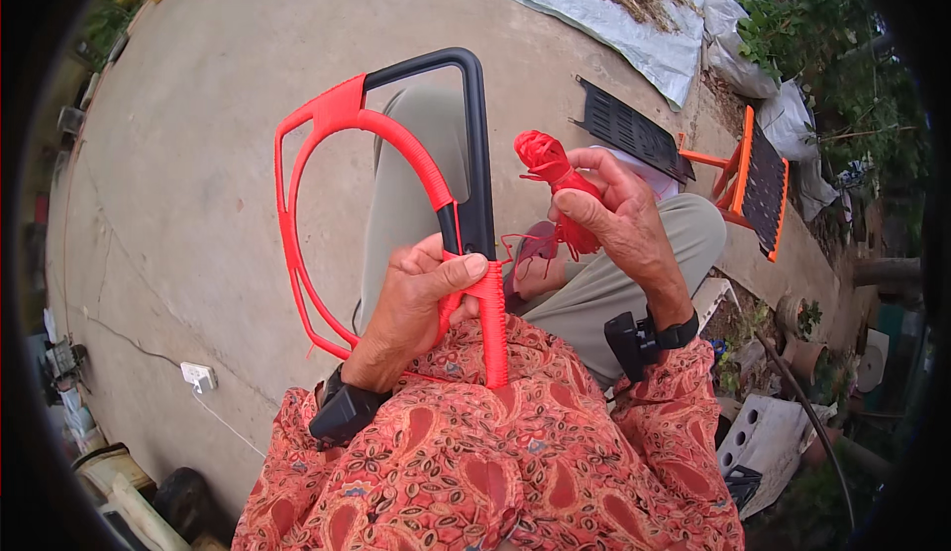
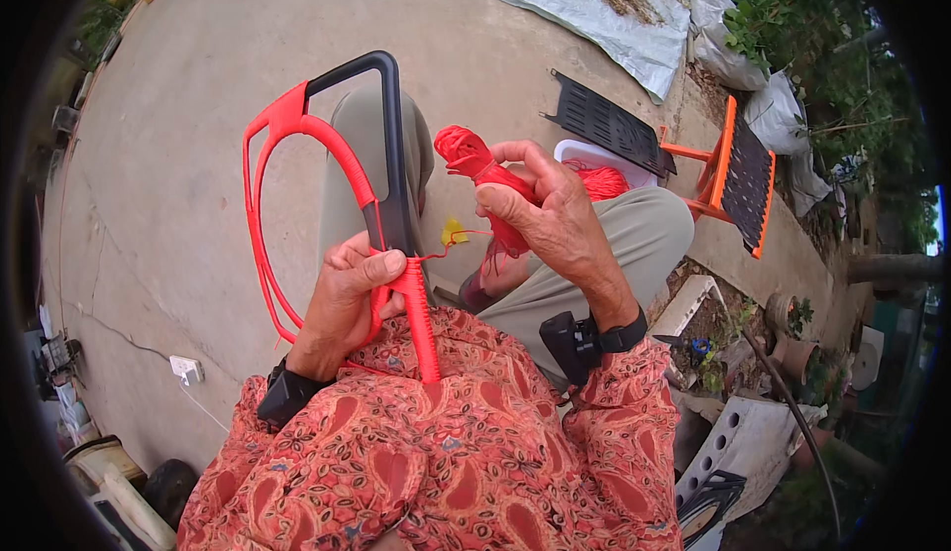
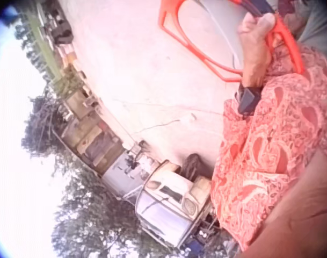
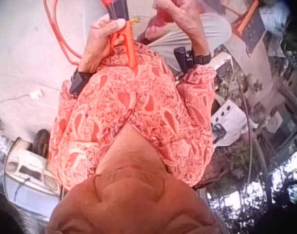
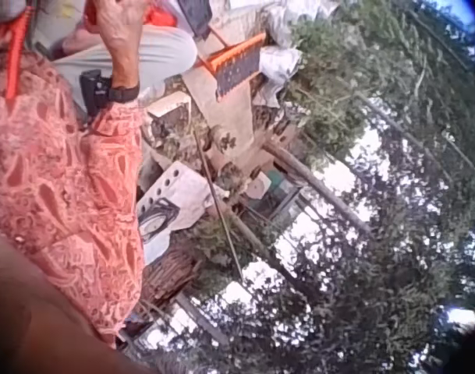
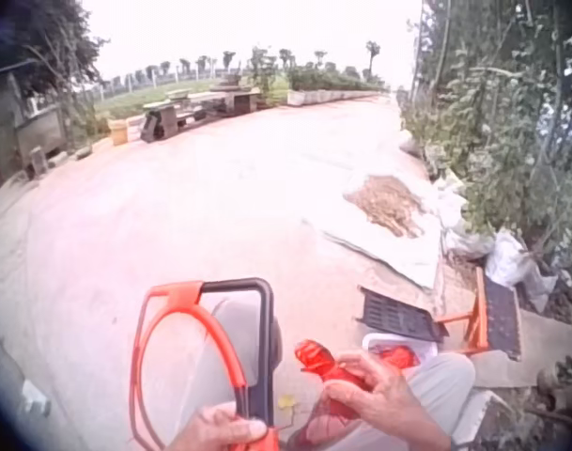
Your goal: The recorder is winding a bright red rope around a black and red plastic frame while sitting outdoors.
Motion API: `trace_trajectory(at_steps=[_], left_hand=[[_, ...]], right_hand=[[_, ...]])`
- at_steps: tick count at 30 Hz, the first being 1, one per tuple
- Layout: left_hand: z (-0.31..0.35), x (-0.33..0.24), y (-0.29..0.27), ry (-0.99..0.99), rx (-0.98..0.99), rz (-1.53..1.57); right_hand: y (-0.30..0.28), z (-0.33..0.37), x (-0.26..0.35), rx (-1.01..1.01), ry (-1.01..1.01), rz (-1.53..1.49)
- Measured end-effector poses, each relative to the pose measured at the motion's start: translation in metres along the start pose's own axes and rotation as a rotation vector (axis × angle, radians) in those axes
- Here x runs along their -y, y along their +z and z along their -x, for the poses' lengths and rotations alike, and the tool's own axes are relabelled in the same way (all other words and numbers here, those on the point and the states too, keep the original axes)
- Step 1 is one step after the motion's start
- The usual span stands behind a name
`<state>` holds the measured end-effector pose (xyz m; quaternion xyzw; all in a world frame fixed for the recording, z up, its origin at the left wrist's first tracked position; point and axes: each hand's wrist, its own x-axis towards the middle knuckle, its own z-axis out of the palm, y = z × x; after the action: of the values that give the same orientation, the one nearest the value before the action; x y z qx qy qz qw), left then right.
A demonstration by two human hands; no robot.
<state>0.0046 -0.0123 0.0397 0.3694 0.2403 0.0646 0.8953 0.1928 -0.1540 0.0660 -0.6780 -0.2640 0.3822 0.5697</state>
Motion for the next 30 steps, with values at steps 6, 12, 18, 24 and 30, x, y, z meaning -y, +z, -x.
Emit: trace_trajectory(at_steps=[6,12,18,24,30], left_hand=[[0.004,0.000,0.002,0.019,0.027,0.003],[-0.002,0.006,-0.002,-0.078,0.005,0.048],[0.000,0.006,0.016,-0.056,-0.064,-0.040],[-0.002,0.010,0.018,0.016,-0.158,-0.002],[-0.013,0.010,-0.003,-0.058,-0.092,0.217]], right_hand=[[0.030,-0.032,0.019,-0.251,-0.316,-0.105],[0.066,-0.041,0.065,-0.081,-1.012,0.976],[0.097,-0.053,0.064,0.320,-1.031,1.465],[0.101,-0.061,0.024,0.561,-1.106,1.331],[0.097,-0.074,0.036,0.746,-0.891,0.918]])
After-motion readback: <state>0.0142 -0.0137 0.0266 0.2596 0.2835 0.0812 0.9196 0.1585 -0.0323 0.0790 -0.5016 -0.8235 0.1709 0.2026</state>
